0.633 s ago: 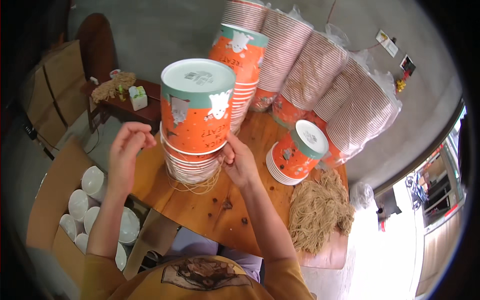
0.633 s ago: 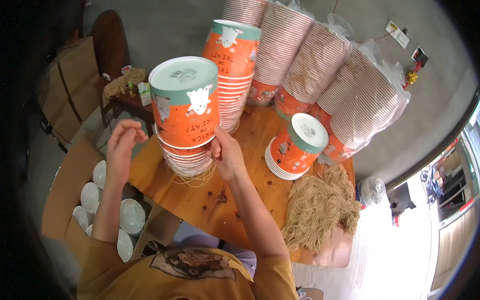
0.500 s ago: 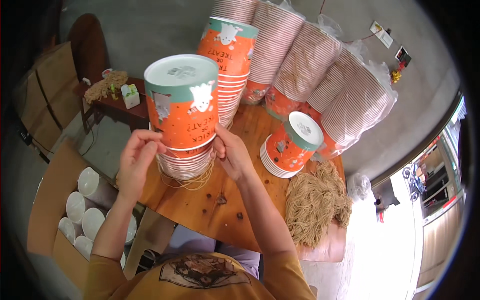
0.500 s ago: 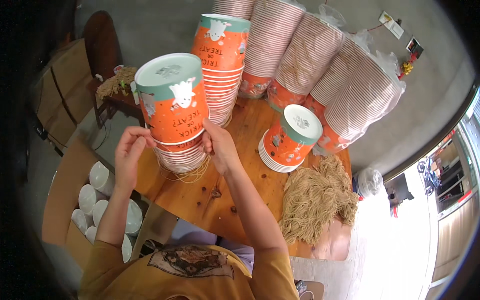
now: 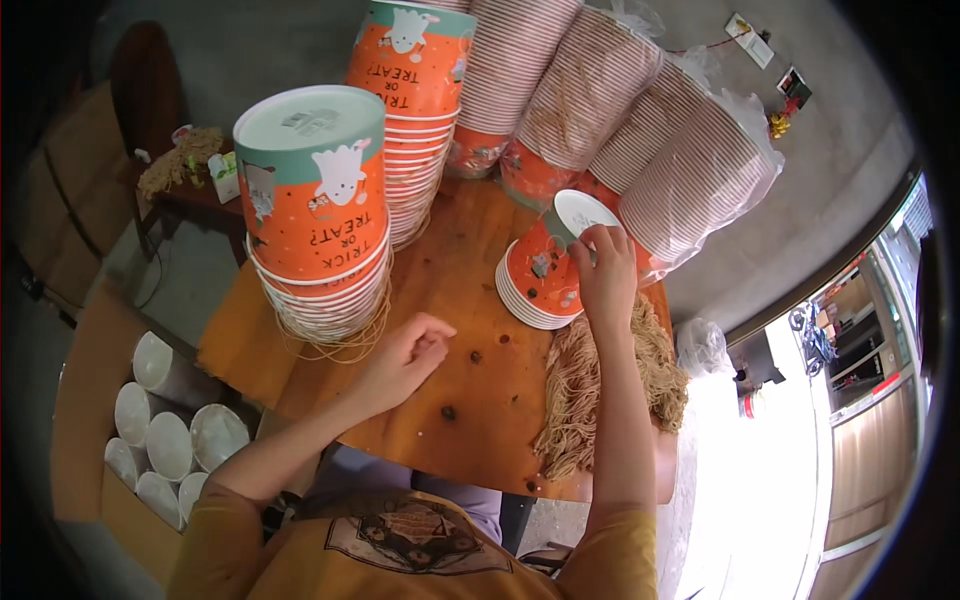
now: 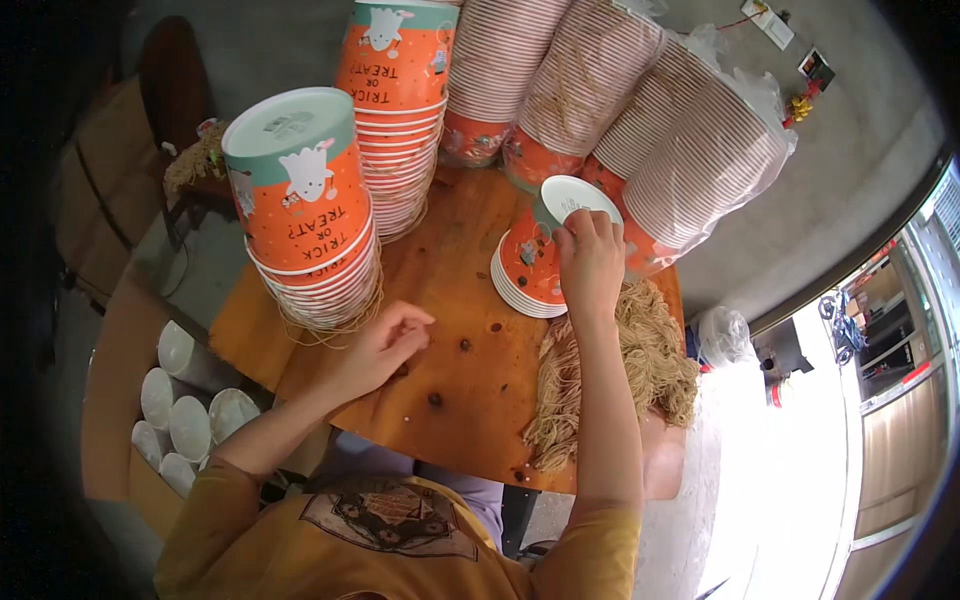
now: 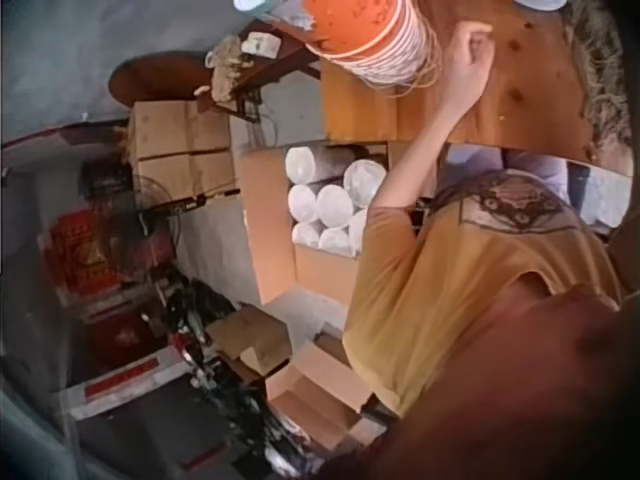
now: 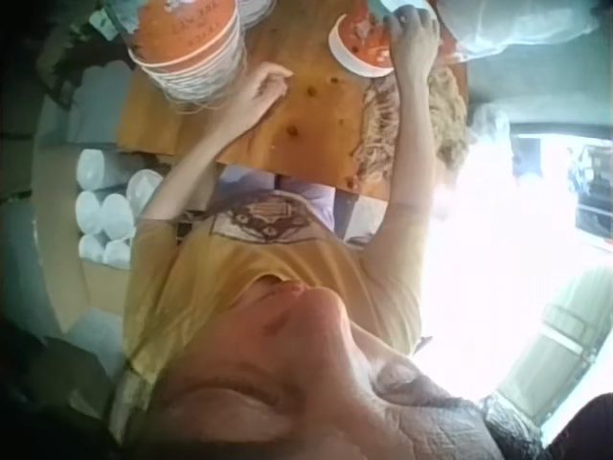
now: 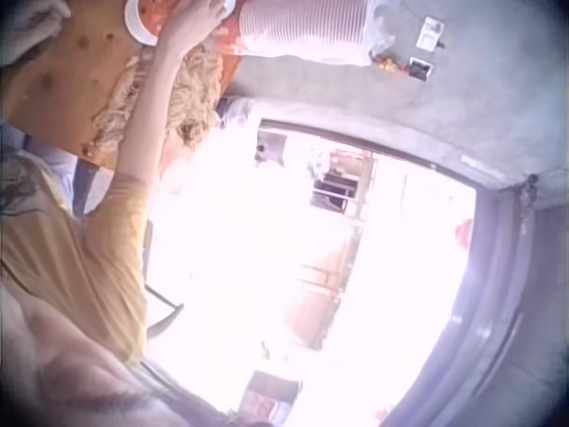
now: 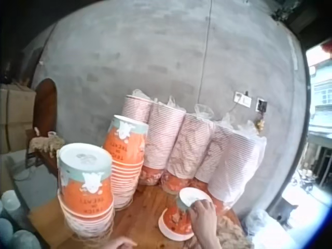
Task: The recorder is threading and tying twine handles onto decorative paper treat buckets at a workstation.
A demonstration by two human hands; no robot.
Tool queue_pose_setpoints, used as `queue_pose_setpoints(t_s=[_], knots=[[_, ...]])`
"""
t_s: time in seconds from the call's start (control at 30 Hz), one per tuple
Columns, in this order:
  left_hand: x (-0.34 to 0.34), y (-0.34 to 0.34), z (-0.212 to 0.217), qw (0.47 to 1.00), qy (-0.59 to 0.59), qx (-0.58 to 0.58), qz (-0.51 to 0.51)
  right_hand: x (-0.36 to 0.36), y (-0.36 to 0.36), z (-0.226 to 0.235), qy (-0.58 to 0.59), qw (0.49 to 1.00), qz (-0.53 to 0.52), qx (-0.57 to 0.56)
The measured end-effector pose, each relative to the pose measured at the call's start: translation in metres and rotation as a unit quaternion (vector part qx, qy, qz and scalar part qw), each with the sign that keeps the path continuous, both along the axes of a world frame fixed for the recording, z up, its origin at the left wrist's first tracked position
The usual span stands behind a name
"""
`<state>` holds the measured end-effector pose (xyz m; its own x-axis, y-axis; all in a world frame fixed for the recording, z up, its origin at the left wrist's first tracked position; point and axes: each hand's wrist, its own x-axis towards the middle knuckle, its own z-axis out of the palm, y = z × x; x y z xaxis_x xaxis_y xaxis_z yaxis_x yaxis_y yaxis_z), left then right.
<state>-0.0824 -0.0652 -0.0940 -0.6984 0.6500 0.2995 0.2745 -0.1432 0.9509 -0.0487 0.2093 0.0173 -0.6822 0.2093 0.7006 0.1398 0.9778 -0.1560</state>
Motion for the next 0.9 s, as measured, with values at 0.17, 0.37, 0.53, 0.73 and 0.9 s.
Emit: queue_pose_setpoints(t_s=[0.17,0.37,0.53,0.73,0.9], knots=[[-0.027,0.097,-0.022,0.992,-0.113,0.041,-0.031,0.0,0.01,0.013,0.04,0.994,0.047,-0.089],[-0.047,0.152,-0.026,0.982,-0.161,0.057,0.079,0.005,0.028,0.023,0.066,0.99,0.074,-0.101],[-0.059,0.174,-0.041,0.983,-0.132,0.049,0.12,0.005,0.027,0.033,0.067,0.987,0.097,-0.108],[-0.064,0.183,-0.037,0.977,-0.192,0.06,0.063,0.006,0.038,0.035,0.073,0.987,0.103,-0.097],[-0.068,0.187,-0.045,0.981,-0.121,0.035,0.148,0.009,0.042,0.045,0.091,0.987,0.086,-0.098]])
